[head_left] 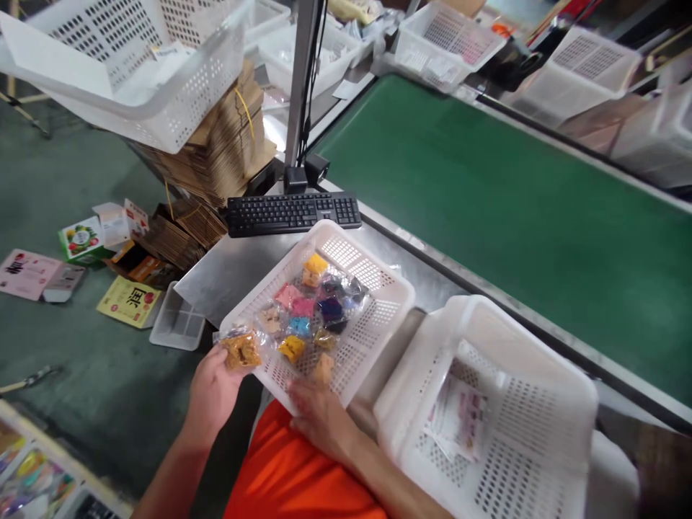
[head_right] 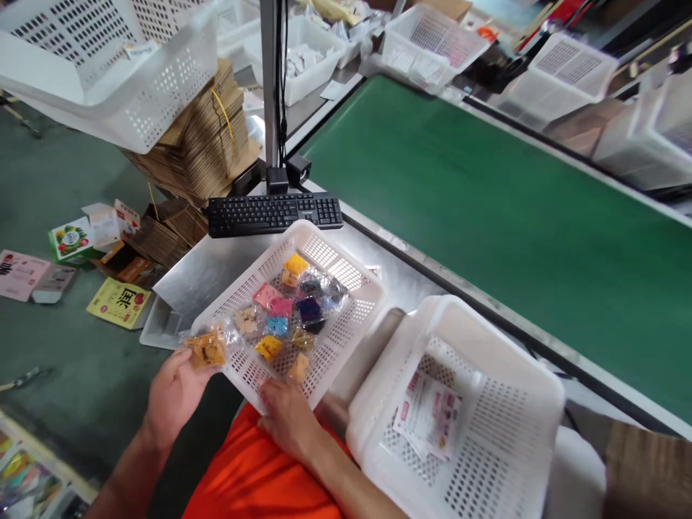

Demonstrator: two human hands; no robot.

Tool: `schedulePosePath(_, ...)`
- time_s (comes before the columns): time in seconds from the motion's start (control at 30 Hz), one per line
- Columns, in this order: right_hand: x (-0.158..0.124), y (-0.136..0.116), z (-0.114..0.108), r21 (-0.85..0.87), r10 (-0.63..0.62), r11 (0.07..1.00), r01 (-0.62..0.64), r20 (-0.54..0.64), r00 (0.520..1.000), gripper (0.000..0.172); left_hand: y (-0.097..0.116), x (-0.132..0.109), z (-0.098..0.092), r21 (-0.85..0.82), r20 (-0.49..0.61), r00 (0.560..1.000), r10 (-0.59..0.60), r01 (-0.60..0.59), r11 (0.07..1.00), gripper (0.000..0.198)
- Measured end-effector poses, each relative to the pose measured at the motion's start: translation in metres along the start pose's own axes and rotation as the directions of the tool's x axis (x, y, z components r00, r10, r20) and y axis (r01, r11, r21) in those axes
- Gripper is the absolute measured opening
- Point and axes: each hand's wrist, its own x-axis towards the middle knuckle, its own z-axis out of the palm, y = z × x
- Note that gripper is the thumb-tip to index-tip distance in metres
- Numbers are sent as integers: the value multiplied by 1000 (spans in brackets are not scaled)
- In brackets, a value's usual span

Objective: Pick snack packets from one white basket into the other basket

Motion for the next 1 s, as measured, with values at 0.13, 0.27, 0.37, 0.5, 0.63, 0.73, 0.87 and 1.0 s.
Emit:
schedulePosePath(0.13, -13, 16, -14, 626, 193, 776, -78, -118, 974, 19, 3, 1, 10, 30, -57, 998, -26, 28, 999, 26)
schedulePosePath(0.27, -17, 24, -26, 948, 383, 317, -39, -90, 919, 44, 2, 0, 13, 45, -57, 996, -61, 64, 997, 26)
schedulePosePath(0.37, -19, 21, -29, 976, 409, 215, -33, -59, 911, 46, 0, -1, 16, 40, -53, 995, -84, 86, 995, 21)
schedulePosePath(0.5, -18, 21, -29, 976, 417, 216, 2, -94, 904, 47, 0, -1, 19, 18, -60, 994, -95, 97, 995, 22)
schedulePosePath(0.63, -4, 26, -38, 747, 257, 665, -23, -200, 945, 43, 1, 1, 19, 51, -60, 995, -80, 83, 995, 26)
schedulePosePath(0.73, 11, 28, -47, -103, 86, 989, -111, -217, 972, 36, 1, 0, 18, 48, -53, 996, -76, 79, 996, 30)
schedulePosePath(0.87, 13, 28, -43, -506, 59, 859, -80, -58, 997, 32, 0, -1, 18, 42, -43, 996, -75, 77, 996, 27)
schedulePosePath(1.0, -11, 29, -43, -612, -10, 785, 92, 136, 991, 44, 1, -1, 18, 36, -49, 997, -68, 69, 997, 25)
